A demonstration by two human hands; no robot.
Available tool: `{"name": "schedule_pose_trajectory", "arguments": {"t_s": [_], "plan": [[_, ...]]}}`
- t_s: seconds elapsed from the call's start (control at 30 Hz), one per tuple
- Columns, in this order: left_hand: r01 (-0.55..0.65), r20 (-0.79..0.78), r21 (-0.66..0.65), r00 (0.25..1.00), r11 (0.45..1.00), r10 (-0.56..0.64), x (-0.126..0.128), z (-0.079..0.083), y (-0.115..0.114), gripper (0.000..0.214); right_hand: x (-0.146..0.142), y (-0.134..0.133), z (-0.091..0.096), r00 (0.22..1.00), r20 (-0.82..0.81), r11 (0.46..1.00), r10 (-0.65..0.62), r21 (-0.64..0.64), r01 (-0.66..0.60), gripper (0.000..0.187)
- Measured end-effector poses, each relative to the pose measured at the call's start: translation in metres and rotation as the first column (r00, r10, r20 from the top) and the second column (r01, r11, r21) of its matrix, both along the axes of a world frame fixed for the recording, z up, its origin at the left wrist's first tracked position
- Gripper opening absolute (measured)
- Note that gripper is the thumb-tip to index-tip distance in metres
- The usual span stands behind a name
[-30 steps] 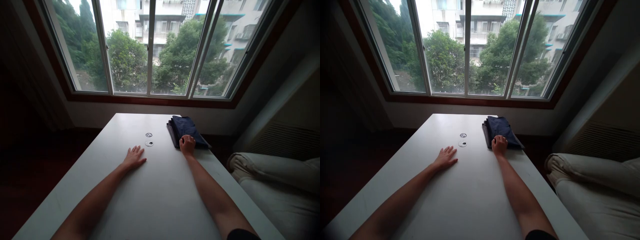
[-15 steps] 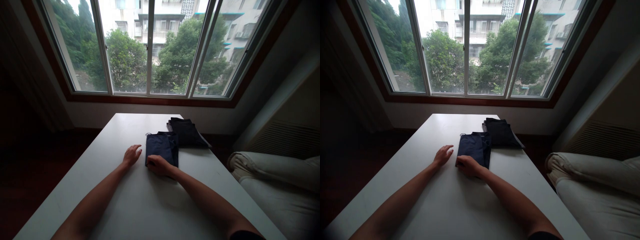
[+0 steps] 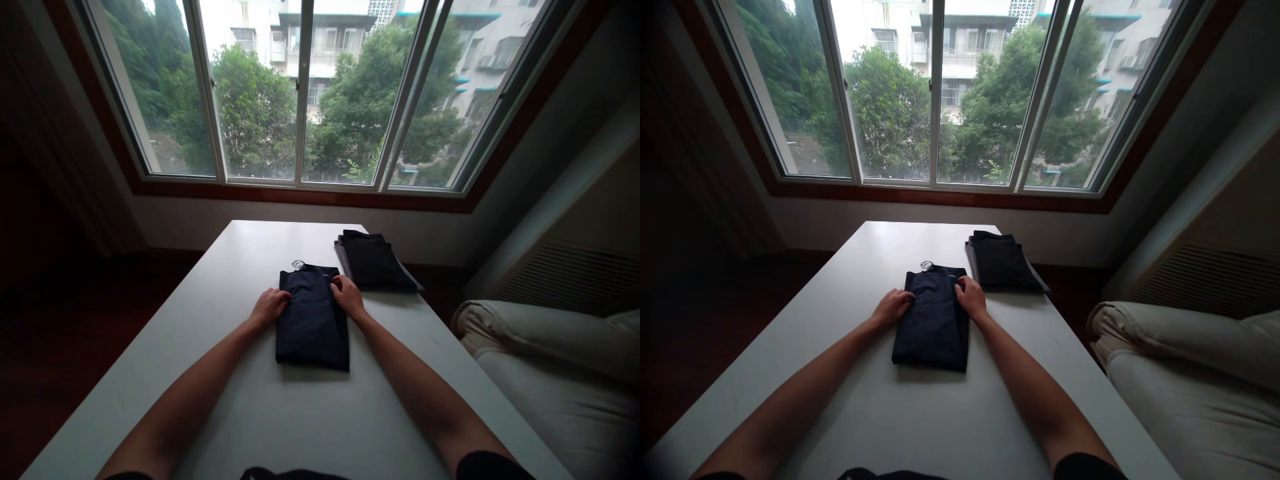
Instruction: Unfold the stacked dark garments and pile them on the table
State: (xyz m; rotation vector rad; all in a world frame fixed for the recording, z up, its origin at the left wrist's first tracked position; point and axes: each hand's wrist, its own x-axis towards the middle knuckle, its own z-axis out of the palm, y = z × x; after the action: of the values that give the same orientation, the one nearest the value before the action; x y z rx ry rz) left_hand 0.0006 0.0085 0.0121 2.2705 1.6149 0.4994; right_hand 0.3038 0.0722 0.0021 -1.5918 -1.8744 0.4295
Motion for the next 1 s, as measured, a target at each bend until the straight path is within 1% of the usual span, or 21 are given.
{"name": "schedule_pose_trajectory", "arguments": {"t_s": [0.1,0.17,0.23,0.3,0.37,0.5,0.6,0.7,0.73,0.83,0.9,1.0], "plan": [[-0.005,0.011,0.006,1.000,1.000,0.005,0.001,0.001,-0.001,0.027,0.002,0.000,-0.009,0.987,0.136,0.996,-0.083,-0.028,0.088,0.028],[-0.023,0.017,0.012,1.000,1.000,0.023,0.001,0.002,-0.003,0.026,-0.002,-0.003,-0.012,0.969,0.227,0.994,-0.098,-0.016,0.104,0.031],[-0.056,0.021,0.021,0.998,0.998,0.055,0.001,0.002,-0.003,0.026,-0.006,-0.006,-0.012,0.956,0.287,0.999,-0.054,0.016,0.051,0.030],[-0.096,0.026,0.029,0.995,0.995,0.096,0.000,0.002,-0.003,0.027,-0.010,-0.008,-0.011,0.949,0.313,0.997,0.032,0.053,-0.051,0.029],[-0.136,0.033,0.034,0.990,0.990,0.135,0.000,0.001,-0.003,0.031,-0.014,-0.011,-0.010,0.941,0.313,0.985,0.129,0.069,-0.158,0.031],[-0.187,0.046,0.035,0.982,0.982,0.185,-0.001,-0.004,-0.002,0.042,-0.023,-0.017,-0.005,0.923,0.240,0.949,0.302,0.016,-0.314,0.037],[-0.195,0.055,0.029,0.980,0.980,0.193,-0.001,-0.007,-0.001,0.046,-0.027,-0.023,0.001,0.911,0.183,0.928,0.368,-0.014,-0.372,0.044],[-0.192,0.066,0.024,0.979,0.981,0.191,-0.002,-0.008,-0.001,0.047,-0.028,-0.027,0.005,0.912,0.219,0.936,0.348,-0.026,-0.351,0.049],[-0.192,0.071,0.023,0.979,0.981,0.190,-0.002,-0.008,0.000,0.047,-0.028,-0.027,0.006,0.913,0.243,0.944,0.327,-0.031,-0.330,0.046],[-0.194,0.093,0.022,0.977,0.981,0.191,-0.002,-0.008,0.000,0.046,-0.027,-0.025,0.006,0.913,0.274,0.952,0.302,-0.047,-0.301,0.028],[-0.199,0.114,0.023,0.974,0.980,0.195,-0.001,-0.007,0.000,0.044,-0.025,-0.023,0.005,0.908,0.249,0.941,0.336,-0.059,-0.332,0.020],[-0.207,0.153,0.026,0.968,0.978,0.201,-0.001,-0.006,0.000,0.043,-0.022,-0.022,0.004,0.906,0.187,0.925,0.380,-0.064,-0.375,0.015]]}}
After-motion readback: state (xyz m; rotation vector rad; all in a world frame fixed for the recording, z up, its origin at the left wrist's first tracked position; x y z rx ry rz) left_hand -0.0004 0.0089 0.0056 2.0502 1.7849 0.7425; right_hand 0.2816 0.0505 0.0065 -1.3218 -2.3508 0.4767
